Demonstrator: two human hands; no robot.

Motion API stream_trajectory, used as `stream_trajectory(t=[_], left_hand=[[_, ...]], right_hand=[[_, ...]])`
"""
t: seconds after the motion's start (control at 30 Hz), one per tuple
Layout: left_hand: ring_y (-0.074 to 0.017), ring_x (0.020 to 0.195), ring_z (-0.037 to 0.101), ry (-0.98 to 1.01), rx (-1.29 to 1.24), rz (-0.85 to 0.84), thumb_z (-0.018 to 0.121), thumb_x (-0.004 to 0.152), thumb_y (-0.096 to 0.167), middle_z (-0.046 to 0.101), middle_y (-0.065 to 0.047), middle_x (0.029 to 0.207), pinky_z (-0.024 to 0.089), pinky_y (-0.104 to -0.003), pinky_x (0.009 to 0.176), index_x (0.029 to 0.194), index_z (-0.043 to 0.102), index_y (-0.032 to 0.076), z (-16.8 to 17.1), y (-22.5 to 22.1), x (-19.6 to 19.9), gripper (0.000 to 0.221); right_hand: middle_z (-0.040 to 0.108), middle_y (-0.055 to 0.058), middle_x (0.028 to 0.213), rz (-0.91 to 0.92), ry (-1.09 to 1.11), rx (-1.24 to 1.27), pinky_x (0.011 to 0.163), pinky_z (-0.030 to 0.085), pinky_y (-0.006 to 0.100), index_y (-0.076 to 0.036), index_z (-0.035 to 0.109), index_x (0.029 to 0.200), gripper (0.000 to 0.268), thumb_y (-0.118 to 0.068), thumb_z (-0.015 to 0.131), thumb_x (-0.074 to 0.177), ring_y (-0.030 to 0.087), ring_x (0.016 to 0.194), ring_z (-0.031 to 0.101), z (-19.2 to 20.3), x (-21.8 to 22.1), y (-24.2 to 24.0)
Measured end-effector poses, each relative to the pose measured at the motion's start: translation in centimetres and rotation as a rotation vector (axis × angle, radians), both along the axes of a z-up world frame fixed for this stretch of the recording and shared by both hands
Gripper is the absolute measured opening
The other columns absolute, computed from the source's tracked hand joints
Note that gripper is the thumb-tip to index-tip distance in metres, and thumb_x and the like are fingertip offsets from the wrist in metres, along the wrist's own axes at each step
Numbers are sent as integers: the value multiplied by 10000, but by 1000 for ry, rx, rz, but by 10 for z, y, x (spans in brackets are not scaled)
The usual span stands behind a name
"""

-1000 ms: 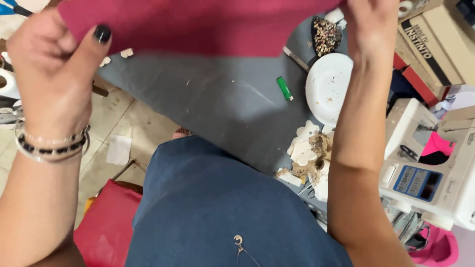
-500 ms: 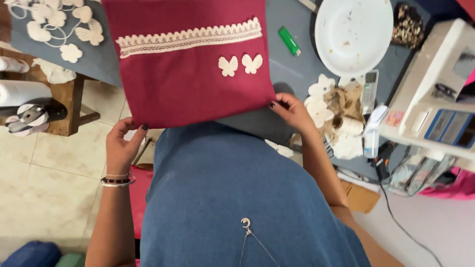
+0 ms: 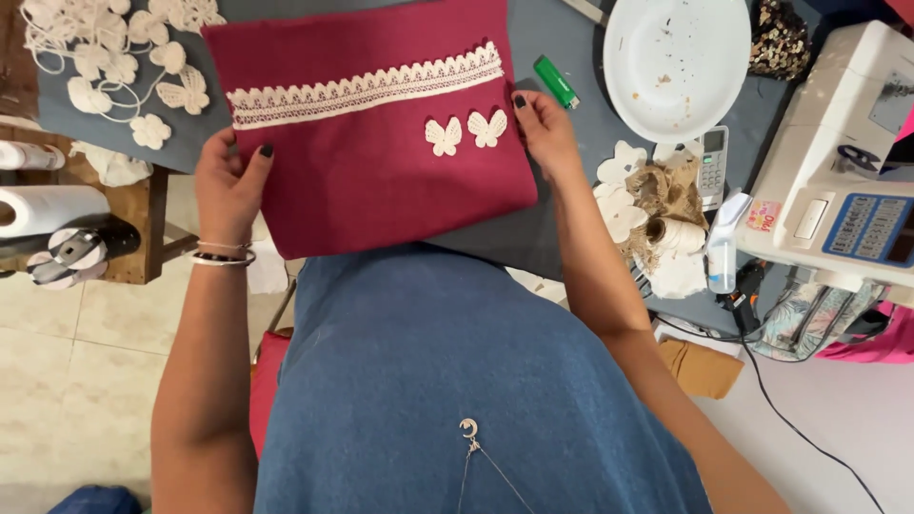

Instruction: Decorating a piece of pink fabric with lace trim by precisely positioning and gluing butterfly-shaped cutouts.

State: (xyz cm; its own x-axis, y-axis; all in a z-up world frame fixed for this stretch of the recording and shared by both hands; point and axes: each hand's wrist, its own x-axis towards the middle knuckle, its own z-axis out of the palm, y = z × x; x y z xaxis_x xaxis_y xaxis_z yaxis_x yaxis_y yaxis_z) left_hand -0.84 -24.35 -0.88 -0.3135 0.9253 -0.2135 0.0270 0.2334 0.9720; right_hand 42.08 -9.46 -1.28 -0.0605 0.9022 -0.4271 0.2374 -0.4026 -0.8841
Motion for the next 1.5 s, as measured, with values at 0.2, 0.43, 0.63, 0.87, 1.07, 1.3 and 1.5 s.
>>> stream_trajectory(t=[0.2,0.43,0.63,0.87,1.07,1.3,1.5], left_hand=[[-238,1275,591,-50,154,-131,524,1054,14,594,-174,1391,494,-356,1094,1427,401,27,14,7,8,393],[-315,1337,560,137,374,-197,494,1074,-128,464,-178,1443,471,-388,1170,1427,428,21,83,23,-9,389],[-274,1219,646,214,262,-139,486,1009,-179,559,-208,1454,542,-327,937,1510,354,61,34,53,-17,571],[-311,1156,642,414,66,-10,643,978,28,585,-224,1376,553,-389,933,1502,401,58,18,18,-8,578],[-251,1037,607,58,-129,111,812,909,48,592,-192,1252,568,-356,870,1492,436,14,-18,-32,-5,695],[-379,831,722,343,-166,-32,911,827,370,723,-174,888,566,-450,643,1081,755,76,-48,5,-3,419],[-371,1041,723,331,144,56,693,956,238,763,-147,1074,603,-480,858,1239,681,152,-43,31,22,296]], right_hand=[[747,99,986,-86,188,-48,725,630,309,-132,607,1216,277,-87,692,956,164,833,726,-8,-5,-9],[753,66,1125,33,339,275,817,622,305,-74,564,1318,257,-49,593,1064,153,966,731,55,-18,-6],[780,68,1112,11,177,294,806,628,338,-109,551,1335,312,-108,620,1030,166,957,744,6,-22,26],[742,33,1079,-31,-123,423,883,565,270,-118,604,1284,303,-98,682,991,118,971,700,-24,-1,22],[741,132,1124,8,-297,241,846,576,398,-131,655,1321,378,-200,781,972,260,1003,725,-22,34,-23],[727,159,1073,30,-173,63,801,581,412,-89,700,1250,418,-254,894,918,273,972,703,-48,35,-15],[643,153,1164,65,-43,15,800,562,419,-88,615,1369,378,-315,717,1084,253,1008,659,-27,12,-13]])
